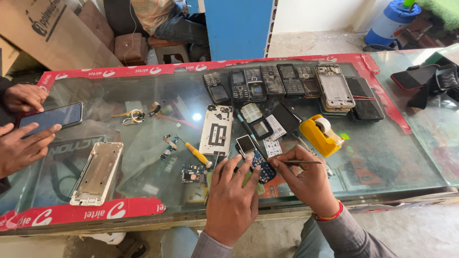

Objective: The person repairs a disassembled feature phone on a glass workbench, holding the phone board with one hand while using a small tool with the other to work on the board and keypad area. Various old phones, phone parts, and tools are spread across the bench around them.

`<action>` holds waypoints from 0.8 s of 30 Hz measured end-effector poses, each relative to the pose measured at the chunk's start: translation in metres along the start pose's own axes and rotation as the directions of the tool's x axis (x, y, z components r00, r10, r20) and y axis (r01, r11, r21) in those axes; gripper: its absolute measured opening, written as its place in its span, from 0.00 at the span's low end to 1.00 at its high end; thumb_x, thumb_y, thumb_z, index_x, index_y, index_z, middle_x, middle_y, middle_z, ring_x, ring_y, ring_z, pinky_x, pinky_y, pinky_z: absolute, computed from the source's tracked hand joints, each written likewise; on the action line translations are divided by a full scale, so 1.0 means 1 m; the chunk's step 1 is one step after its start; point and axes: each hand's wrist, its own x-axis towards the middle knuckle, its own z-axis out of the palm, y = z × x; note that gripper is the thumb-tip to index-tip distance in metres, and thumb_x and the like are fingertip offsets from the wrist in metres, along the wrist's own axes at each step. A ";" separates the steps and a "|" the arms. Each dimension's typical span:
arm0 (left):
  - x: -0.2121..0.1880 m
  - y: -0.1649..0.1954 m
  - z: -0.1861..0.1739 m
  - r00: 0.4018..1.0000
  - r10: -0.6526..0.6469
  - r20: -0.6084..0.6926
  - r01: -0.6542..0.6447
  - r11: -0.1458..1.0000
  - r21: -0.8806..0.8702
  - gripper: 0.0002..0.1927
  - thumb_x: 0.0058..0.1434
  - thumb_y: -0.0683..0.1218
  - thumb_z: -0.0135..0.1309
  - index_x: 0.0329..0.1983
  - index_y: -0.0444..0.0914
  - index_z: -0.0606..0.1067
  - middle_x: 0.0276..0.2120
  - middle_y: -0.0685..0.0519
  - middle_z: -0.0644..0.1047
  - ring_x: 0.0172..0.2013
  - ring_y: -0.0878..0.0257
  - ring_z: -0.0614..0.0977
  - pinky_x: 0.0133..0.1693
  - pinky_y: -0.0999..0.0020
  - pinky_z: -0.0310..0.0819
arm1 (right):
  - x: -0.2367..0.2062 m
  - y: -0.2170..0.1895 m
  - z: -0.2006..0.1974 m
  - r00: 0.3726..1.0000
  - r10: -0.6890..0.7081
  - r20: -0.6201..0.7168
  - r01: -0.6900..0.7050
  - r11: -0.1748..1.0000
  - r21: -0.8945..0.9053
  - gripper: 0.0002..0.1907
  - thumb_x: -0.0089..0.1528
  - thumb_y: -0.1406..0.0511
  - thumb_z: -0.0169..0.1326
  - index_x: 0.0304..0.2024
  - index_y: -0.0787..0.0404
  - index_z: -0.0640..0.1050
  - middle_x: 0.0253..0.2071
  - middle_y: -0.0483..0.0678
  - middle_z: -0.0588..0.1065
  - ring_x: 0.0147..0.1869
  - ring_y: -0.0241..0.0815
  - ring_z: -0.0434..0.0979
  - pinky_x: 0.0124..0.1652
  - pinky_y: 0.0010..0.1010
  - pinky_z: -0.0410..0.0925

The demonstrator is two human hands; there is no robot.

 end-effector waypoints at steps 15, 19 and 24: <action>0.000 0.001 0.001 1.000 -0.005 -0.002 0.005 1.000 -0.002 0.20 0.55 0.41 0.56 0.51 0.31 0.79 0.58 0.40 0.75 0.61 0.44 0.72 0.64 0.45 0.59 | -0.001 0.003 0.001 1.000 0.017 0.002 -0.017 1.000 0.012 0.05 0.59 0.73 0.62 0.35 0.67 0.78 0.36 0.49 0.85 0.42 0.34 0.86 0.41 0.24 0.76; -0.001 0.001 0.000 1.000 -0.010 -0.004 0.010 1.000 0.002 0.20 0.54 0.41 0.56 0.52 0.31 0.79 0.58 0.40 0.75 0.60 0.44 0.72 0.65 0.45 0.59 | 0.000 0.003 0.001 1.000 0.023 -0.001 -0.023 1.000 -0.011 0.05 0.59 0.72 0.62 0.35 0.67 0.78 0.36 0.49 0.85 0.41 0.34 0.86 0.39 0.24 0.76; 0.000 0.001 -0.001 1.000 -0.003 0.002 0.003 1.000 -0.008 0.21 0.54 0.41 0.56 0.51 0.31 0.79 0.58 0.40 0.75 0.60 0.44 0.72 0.64 0.45 0.59 | 0.000 0.002 0.001 0.999 0.053 -0.003 -0.053 0.999 0.003 0.06 0.59 0.71 0.62 0.36 0.67 0.78 0.35 0.48 0.84 0.41 0.34 0.86 0.40 0.24 0.77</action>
